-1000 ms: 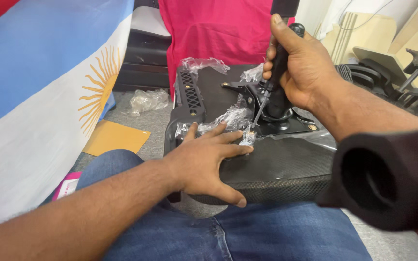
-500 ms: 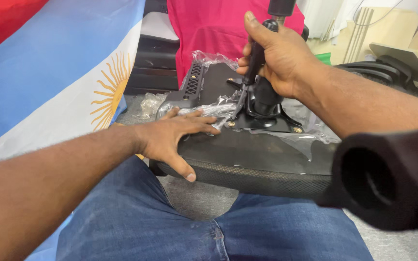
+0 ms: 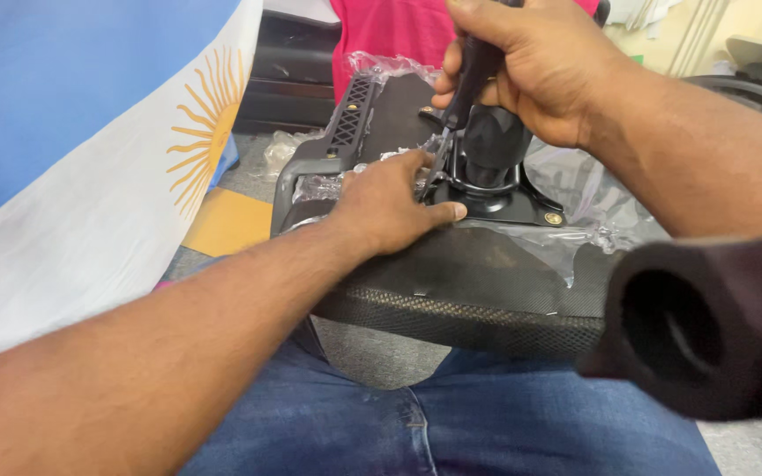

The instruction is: The person uses a manual screwdriver to tighten screws on the underside of a black office chair seat. They hold the seat steady with one hand while turning the screwdriver with the other, working on multiple fasteners around the central gas lift post.

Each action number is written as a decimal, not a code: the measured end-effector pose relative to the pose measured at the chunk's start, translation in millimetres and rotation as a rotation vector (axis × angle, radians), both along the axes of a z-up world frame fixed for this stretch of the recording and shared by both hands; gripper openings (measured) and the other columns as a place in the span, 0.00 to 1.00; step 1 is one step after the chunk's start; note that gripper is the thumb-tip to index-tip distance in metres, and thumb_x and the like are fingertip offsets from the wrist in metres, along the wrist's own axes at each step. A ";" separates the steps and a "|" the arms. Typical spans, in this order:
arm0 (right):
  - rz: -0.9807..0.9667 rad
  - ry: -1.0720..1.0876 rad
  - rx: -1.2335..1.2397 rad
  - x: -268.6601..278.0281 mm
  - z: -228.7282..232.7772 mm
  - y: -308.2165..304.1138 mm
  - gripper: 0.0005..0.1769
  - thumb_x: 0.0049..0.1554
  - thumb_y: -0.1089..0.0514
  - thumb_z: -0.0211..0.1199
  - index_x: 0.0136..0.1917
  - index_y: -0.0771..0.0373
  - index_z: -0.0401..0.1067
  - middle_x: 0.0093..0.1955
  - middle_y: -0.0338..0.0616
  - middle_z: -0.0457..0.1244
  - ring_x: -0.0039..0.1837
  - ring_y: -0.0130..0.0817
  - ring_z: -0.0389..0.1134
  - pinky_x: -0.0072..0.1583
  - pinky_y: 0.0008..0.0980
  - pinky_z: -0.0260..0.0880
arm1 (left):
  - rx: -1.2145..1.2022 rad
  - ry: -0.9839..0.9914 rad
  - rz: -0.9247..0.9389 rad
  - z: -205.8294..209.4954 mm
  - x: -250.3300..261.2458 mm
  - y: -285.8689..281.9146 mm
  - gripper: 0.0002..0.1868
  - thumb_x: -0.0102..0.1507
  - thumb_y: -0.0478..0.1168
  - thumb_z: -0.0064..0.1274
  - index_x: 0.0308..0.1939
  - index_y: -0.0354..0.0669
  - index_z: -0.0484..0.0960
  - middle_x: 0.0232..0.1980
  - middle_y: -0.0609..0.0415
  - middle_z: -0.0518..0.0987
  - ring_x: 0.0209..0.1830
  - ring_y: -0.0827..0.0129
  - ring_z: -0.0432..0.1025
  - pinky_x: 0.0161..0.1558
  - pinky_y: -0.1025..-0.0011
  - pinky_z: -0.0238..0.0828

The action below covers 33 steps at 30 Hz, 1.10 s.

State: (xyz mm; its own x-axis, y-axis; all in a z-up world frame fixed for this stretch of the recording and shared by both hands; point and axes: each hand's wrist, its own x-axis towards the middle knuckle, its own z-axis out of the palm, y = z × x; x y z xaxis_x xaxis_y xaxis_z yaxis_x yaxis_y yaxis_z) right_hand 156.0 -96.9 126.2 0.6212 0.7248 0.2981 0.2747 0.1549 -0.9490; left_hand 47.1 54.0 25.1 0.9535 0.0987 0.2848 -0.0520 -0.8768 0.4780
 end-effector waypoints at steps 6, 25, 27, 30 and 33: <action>-0.057 -0.042 0.020 -5.2 -6.5 -18.4 0.12 0.67 0.50 0.61 0.50 0.60 0.70 0.40 0.39 0.68 0.44 0.30 0.73 0.54 0.38 0.83 | -0.010 -0.032 0.052 -18.0 15.5 -19.6 0.21 0.52 0.59 0.67 0.40 0.52 0.87 0.49 0.53 0.80 0.59 0.58 0.71 0.68 0.38 0.47; -0.222 -0.141 0.019 -7.7 -3.8 -22.0 0.14 0.65 0.48 0.63 0.48 0.61 0.69 0.38 0.39 0.67 0.41 0.30 0.73 0.49 0.36 0.82 | -0.395 0.065 0.063 2.3 39.3 -37.5 0.51 0.44 0.43 0.70 0.71 0.66 0.69 0.63 0.62 0.80 0.69 0.62 0.63 0.74 0.43 0.32; -0.237 -0.124 0.031 -6.3 -4.2 -26.9 0.15 0.65 0.48 0.63 0.48 0.62 0.69 0.38 0.40 0.67 0.40 0.30 0.73 0.49 0.36 0.82 | -0.568 0.024 -0.018 5.6 46.6 -41.7 0.52 0.41 0.41 0.71 0.71 0.64 0.70 0.64 0.62 0.79 0.68 0.63 0.65 0.74 0.46 0.37; -0.235 -0.073 0.057 -3.7 -5.7 -33.7 0.14 0.64 0.48 0.64 0.48 0.61 0.70 0.37 0.40 0.67 0.40 0.31 0.72 0.48 0.36 0.82 | -0.749 0.011 -0.101 10.3 53.1 -54.0 0.46 0.43 0.41 0.74 0.66 0.57 0.75 0.63 0.61 0.80 0.66 0.65 0.71 0.73 0.52 0.47; -0.223 -0.022 0.063 -1.7 -7.7 -38.4 0.15 0.63 0.48 0.64 0.47 0.62 0.69 0.37 0.41 0.67 0.40 0.32 0.73 0.48 0.37 0.82 | -0.781 0.107 -0.074 19.9 62.1 -69.7 0.33 0.49 0.39 0.73 0.59 0.51 0.80 0.58 0.56 0.85 0.62 0.65 0.75 0.69 0.54 0.45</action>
